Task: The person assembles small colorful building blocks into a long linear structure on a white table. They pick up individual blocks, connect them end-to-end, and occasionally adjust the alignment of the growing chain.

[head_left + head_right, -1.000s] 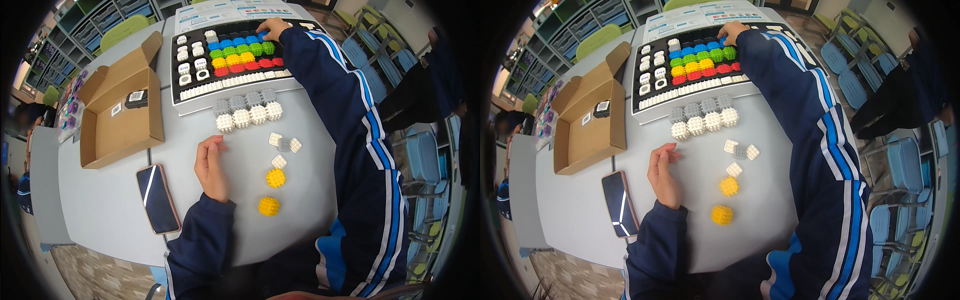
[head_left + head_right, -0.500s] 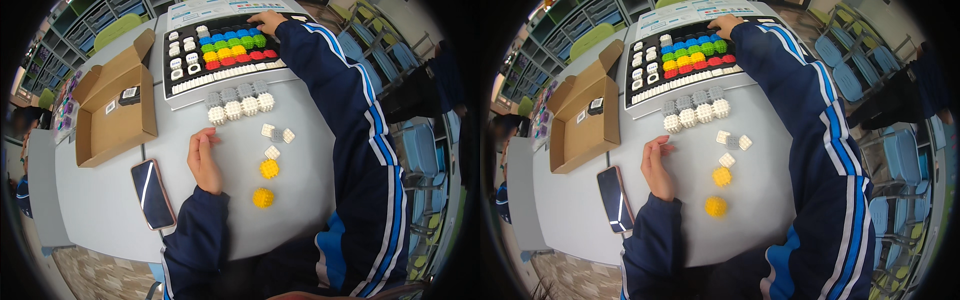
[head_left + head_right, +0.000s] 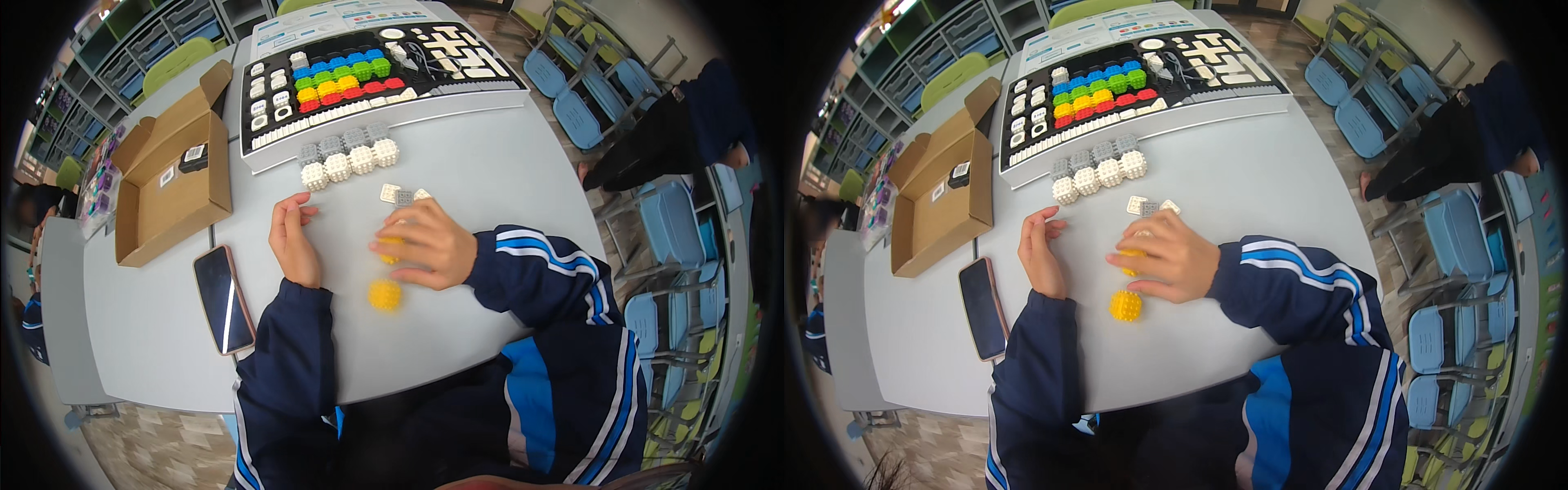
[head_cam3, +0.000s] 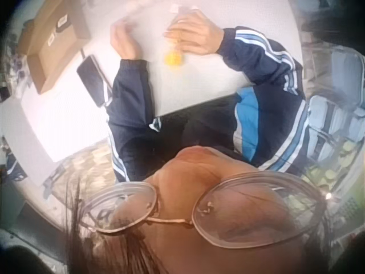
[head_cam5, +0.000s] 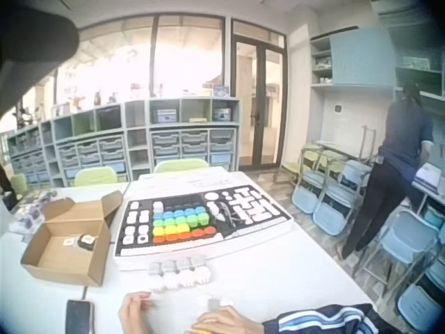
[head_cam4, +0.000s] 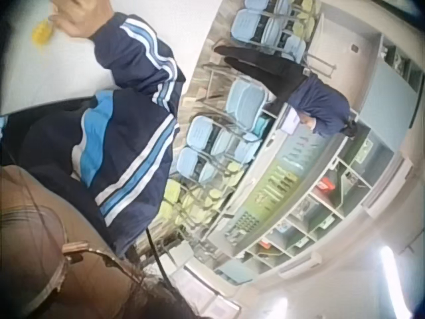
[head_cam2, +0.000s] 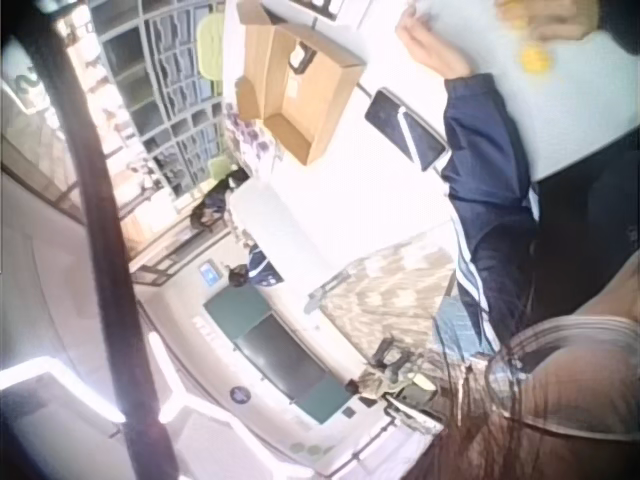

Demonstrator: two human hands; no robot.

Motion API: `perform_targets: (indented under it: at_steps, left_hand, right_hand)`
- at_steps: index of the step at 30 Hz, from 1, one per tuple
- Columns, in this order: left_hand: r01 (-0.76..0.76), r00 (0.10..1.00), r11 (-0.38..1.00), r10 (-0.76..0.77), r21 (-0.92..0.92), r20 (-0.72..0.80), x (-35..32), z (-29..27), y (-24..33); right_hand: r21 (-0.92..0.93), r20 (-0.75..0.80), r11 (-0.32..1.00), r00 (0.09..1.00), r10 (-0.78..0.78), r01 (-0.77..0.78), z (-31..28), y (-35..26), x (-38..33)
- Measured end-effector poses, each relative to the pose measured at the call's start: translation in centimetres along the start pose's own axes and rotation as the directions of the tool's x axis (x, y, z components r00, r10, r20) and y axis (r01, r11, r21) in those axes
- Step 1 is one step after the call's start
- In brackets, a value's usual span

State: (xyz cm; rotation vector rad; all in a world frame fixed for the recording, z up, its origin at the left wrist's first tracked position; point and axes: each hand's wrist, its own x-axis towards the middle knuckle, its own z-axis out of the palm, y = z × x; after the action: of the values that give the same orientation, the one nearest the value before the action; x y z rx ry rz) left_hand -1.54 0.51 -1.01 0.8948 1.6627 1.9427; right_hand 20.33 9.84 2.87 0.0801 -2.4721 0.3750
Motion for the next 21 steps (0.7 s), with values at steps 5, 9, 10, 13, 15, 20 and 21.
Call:
perform_targets:
  at_steps: [5, 9, 10, 13, 15, 20, 21]
  left_hand:
    - [-0.035, 0.999, 0.999, 0.035, 0.024, -0.002, 0.2, -0.5, -0.5]
    - [0.001, 1.0, 0.999, -0.001, 0.048, -0.008, 0.3, -0.9, -0.1]
    - [-0.008, 1.0, 0.999, 0.008, 0.048, -0.011, 0.3, -0.9, 0.0]
    - [-0.016, 1.0, 1.0, 0.016, 0.021, -0.015, -0.1, -0.2, 0.2]
    - [-0.016, 1.0, 1.0, 0.016, -0.012, -0.012, 0.3, 0.3, 0.0]
    - [-0.011, 1.0, 0.998, 0.01, -0.064, -0.016, 0.2, 0.0, -0.4]
    - [-0.009, 1.0, 0.997, 0.008, -0.073, -0.01, 0.0, 0.1, -0.3]
  right_hand:
    - [-0.019, -0.021, 0.999, 0.999, 0.049, -0.05, 0.6, 1.4, -1.2]
    - [0.033, -0.233, 0.998, 0.971, 0.058, -0.052, -1.8, 5.3, 1.5]
    - [0.096, -0.298, 0.99, 0.946, 0.127, -0.102, -2.4, 7.4, 3.0]
    - [0.233, -0.285, 0.933, 0.898, 0.334, -0.274, -5.1, 14.0, 8.4]
    - [0.171, -0.167, 0.864, 0.85, 0.499, -0.473, -5.3, 18.3, 11.0]
    - [-0.136, -0.046, 0.799, 0.809, 0.586, -0.586, -2.9, 23.1, 15.0]
    - [-0.146, -0.004, 0.783, 0.792, 0.611, -0.605, -2.5, 23.5, 15.3]
